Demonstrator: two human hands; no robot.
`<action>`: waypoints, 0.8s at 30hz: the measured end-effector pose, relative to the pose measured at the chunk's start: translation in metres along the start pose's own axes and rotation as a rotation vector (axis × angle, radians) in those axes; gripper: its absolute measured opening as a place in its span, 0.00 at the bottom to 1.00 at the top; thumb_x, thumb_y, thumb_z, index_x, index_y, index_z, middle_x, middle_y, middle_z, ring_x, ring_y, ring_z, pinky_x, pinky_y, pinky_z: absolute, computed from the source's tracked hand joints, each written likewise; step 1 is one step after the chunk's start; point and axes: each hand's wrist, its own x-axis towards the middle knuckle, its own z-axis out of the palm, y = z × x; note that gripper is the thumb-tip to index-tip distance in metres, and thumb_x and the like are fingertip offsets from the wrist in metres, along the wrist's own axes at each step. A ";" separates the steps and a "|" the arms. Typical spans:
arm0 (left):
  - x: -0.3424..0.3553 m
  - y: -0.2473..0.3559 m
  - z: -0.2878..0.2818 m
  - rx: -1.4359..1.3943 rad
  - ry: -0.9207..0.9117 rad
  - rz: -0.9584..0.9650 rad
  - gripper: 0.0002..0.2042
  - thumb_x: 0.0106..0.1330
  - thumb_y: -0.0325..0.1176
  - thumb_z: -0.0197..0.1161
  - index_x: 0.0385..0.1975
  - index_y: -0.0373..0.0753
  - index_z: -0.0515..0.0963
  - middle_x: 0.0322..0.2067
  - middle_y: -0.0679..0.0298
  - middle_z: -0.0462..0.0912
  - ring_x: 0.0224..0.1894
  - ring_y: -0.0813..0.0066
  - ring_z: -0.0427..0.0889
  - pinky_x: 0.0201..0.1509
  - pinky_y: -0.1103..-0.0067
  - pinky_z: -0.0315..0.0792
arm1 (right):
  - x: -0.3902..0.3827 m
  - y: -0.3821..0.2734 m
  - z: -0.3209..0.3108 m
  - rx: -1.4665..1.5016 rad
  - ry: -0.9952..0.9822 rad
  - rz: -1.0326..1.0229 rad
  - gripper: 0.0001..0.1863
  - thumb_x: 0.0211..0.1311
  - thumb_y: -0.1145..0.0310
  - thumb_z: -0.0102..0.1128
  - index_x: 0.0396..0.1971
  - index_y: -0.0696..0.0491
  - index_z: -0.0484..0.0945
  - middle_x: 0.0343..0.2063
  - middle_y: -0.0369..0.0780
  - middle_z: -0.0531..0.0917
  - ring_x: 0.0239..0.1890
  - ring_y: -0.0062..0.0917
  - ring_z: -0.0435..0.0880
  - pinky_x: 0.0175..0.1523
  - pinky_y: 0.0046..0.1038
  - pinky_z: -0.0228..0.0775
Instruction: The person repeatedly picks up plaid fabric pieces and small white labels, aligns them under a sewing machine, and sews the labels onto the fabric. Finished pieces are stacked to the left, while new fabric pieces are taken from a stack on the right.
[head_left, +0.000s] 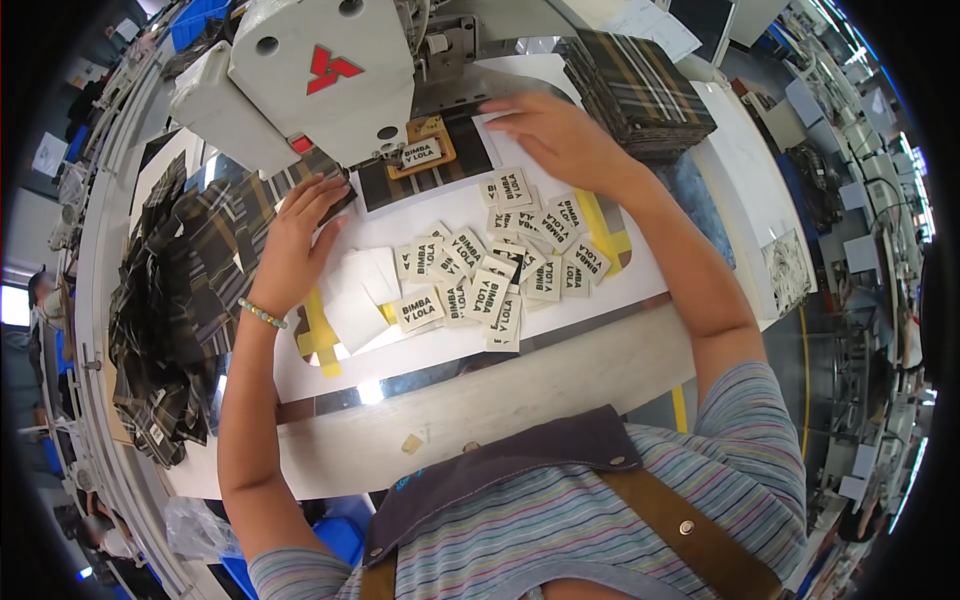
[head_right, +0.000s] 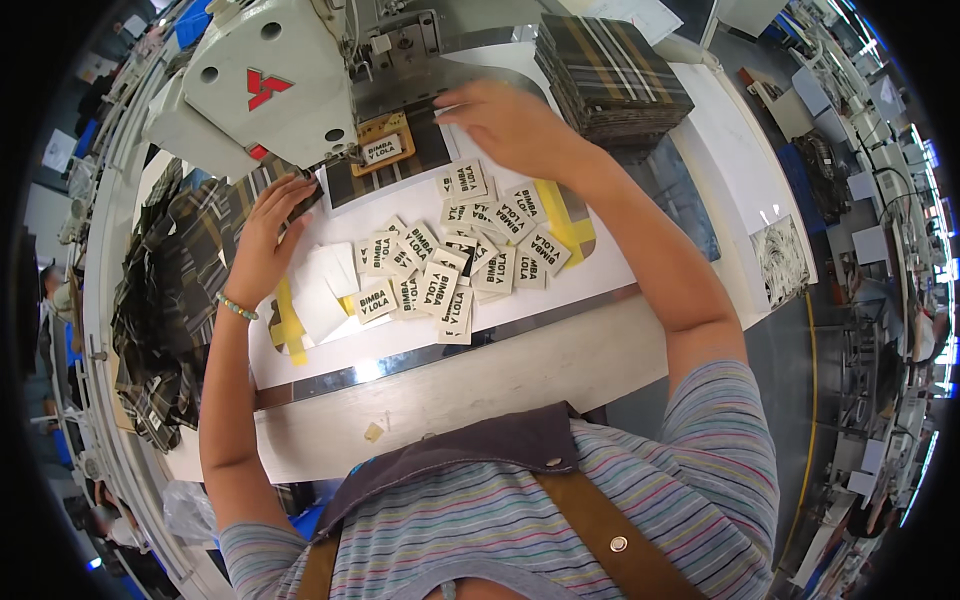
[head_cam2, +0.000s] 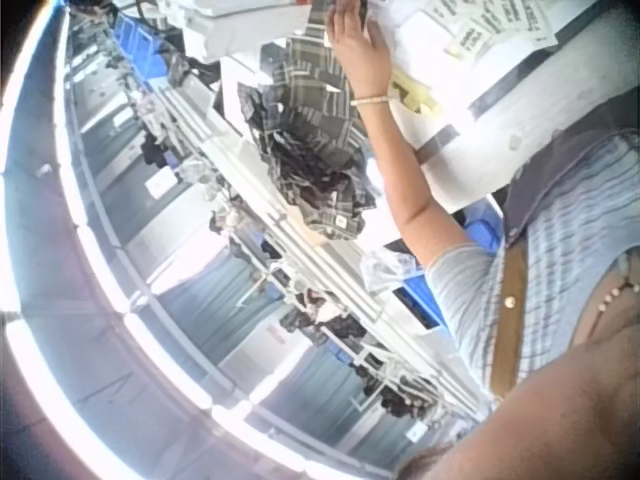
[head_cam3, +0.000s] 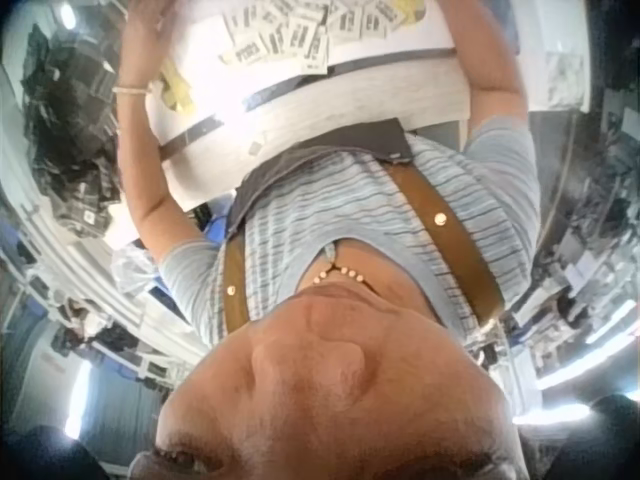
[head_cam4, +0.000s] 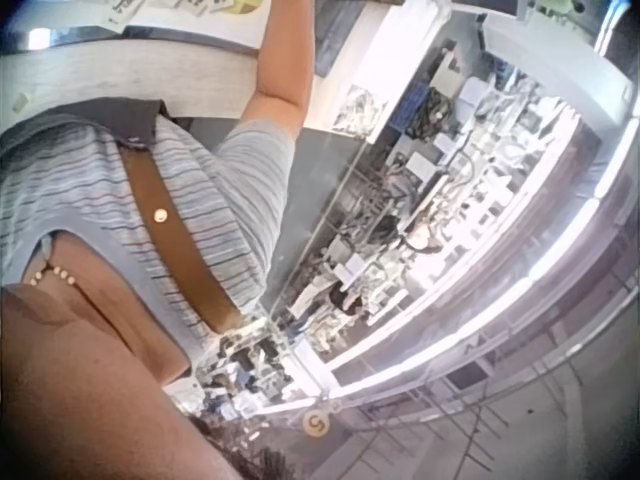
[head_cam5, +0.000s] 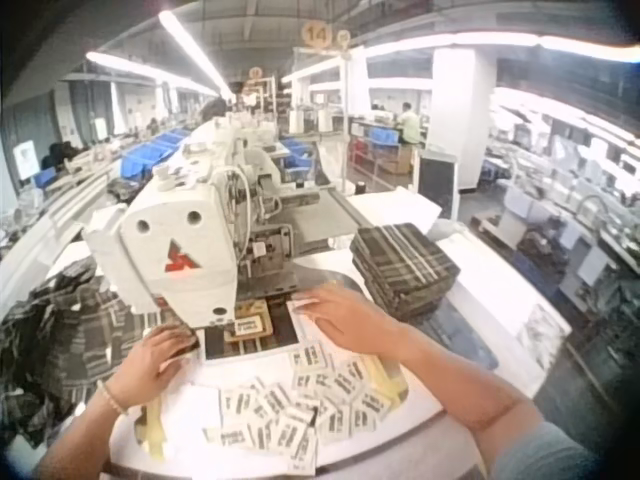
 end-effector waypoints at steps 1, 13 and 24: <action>-0.001 0.001 0.002 -0.012 -0.011 0.001 0.18 0.73 0.28 0.66 0.61 0.34 0.80 0.65 0.56 0.81 0.73 0.50 0.72 0.77 0.61 0.68 | -0.011 0.009 -0.001 -0.019 0.017 0.034 0.17 0.71 0.75 0.58 0.55 0.52 0.88 0.62 0.39 0.84 0.65 0.35 0.81 0.69 0.37 0.75; 0.018 0.015 0.024 0.009 -0.085 0.050 0.22 0.75 0.29 0.62 0.68 0.37 0.76 0.74 0.60 0.73 0.72 0.44 0.69 0.81 0.58 0.60 | -0.018 0.018 0.007 -0.026 -0.007 0.068 0.17 0.68 0.79 0.58 0.52 0.54 0.89 0.61 0.40 0.85 0.66 0.38 0.79 0.68 0.37 0.76; 0.024 0.008 0.032 0.033 -0.120 0.105 0.23 0.77 0.33 0.61 0.70 0.38 0.76 0.73 0.60 0.74 0.70 0.49 0.70 0.81 0.57 0.57 | -0.016 0.026 0.010 0.002 -0.010 0.037 0.16 0.68 0.79 0.59 0.51 0.55 0.89 0.58 0.40 0.85 0.64 0.37 0.81 0.66 0.36 0.77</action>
